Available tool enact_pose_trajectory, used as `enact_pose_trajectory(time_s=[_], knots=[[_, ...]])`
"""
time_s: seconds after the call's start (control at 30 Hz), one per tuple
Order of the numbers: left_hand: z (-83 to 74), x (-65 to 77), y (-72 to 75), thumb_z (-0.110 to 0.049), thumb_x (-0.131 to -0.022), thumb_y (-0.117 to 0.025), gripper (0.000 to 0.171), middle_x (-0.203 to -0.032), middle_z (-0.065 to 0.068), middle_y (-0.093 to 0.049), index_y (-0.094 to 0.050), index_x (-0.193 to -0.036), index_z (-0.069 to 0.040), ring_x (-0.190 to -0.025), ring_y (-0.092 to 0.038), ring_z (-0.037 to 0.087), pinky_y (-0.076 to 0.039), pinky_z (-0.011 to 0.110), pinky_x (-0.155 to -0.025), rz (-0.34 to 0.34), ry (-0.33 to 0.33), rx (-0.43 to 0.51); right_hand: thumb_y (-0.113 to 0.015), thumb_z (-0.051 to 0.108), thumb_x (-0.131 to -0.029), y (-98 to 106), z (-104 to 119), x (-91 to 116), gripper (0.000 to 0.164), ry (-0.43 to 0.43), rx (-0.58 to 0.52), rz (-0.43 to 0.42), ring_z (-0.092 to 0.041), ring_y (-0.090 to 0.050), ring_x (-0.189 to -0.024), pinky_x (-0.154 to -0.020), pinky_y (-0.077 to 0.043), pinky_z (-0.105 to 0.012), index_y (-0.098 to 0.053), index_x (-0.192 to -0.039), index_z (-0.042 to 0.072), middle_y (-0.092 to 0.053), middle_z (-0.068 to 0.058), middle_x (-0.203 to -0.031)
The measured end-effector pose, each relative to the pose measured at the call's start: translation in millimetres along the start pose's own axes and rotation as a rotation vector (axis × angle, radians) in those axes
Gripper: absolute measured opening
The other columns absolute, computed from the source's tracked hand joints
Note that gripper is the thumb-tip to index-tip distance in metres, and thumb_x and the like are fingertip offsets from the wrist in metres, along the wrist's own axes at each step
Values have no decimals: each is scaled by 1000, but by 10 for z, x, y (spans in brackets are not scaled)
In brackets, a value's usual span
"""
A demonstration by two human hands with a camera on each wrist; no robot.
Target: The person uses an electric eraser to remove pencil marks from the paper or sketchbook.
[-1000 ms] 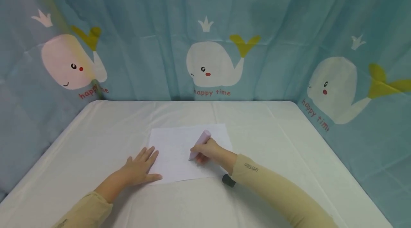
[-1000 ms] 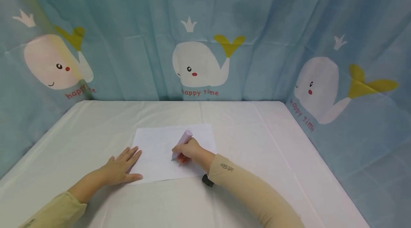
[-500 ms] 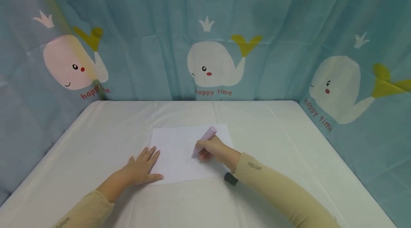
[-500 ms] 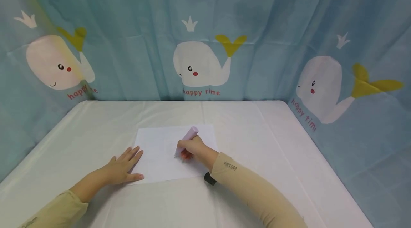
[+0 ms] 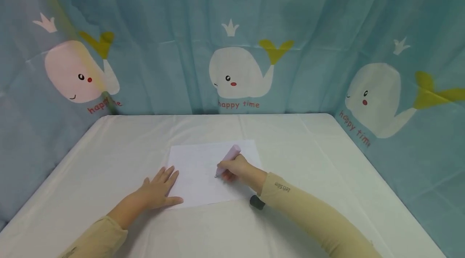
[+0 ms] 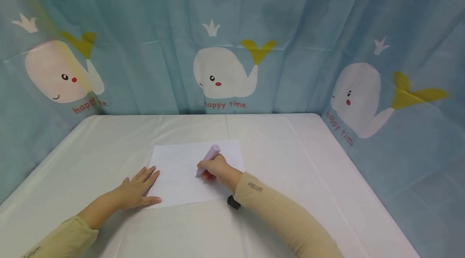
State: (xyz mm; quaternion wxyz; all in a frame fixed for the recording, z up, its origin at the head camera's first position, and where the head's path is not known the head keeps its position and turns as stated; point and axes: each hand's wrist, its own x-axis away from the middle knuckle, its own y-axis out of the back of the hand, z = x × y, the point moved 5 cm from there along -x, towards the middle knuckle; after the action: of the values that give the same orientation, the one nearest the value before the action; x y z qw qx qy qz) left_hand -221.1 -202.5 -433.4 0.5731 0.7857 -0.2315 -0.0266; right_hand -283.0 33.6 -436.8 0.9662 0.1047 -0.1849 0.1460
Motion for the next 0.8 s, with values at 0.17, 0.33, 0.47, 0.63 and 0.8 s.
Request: enact_pose_trajectory(time_s=[0.17, 0.33, 0.47, 0.63, 0.8], knots=[[17, -5, 1, -54, -86, -65, 95, -153, 32, -18, -30, -146, 10, -139, -11, 55, -13, 82, -93, -6, -8, -16, -69, 13, -86, 108, 5, 1, 25, -22, -15, -26, -13, -55, -52, -51, -49, -23, -54, -101, -1, -61, -8, -68], [8, -23, -25, -54, -85, -66, 95, -151, 34, -20, -31, -144, 12, -138, -13, 56, -13, 83, -92, -15, -27, 8, -57, 34, -96, 493, 13, 73, 34, -38, -119, -122, -11, -51, -51, -52, -45, -24, -60, -95, 0, -58, -4, -65], [-25, -26, -3, -54, -85, -66, 95, -151, 34, -20, -32, -144, 12, -137, -13, 57, -14, 82, -92, -19, -25, 3, -49, 30, -97, 948, 2, 184, 31, -1, -213, -222, -10, -42, -53, -52, -38, -22, -58, -90, 2, -50, -1, -62], [-35, -24, 25, -51, -85, -68, 94, -151, 35, -18, -31, -144, 13, -137, -12, 58, -15, 81, -93, -18, -18, 12, -52, 21, -98, 1344, -84, 345, 23, 43, -338, -219, -8, -49, -53, -52, -43, -19, -54, -99, -2, -57, 0, -63], [-6, -21, 9, -48, -84, -70, 94, -151, 36, -16, -32, -143, 14, -136, -12, 59, -15, 81, -93, -42, -30, 37, -59, 19, -96, 1477, -177, 420, 22, 42, -362, -193, -10, -53, -55, -55, -47, -21, -57, -99, -2, -61, -2, -66]])
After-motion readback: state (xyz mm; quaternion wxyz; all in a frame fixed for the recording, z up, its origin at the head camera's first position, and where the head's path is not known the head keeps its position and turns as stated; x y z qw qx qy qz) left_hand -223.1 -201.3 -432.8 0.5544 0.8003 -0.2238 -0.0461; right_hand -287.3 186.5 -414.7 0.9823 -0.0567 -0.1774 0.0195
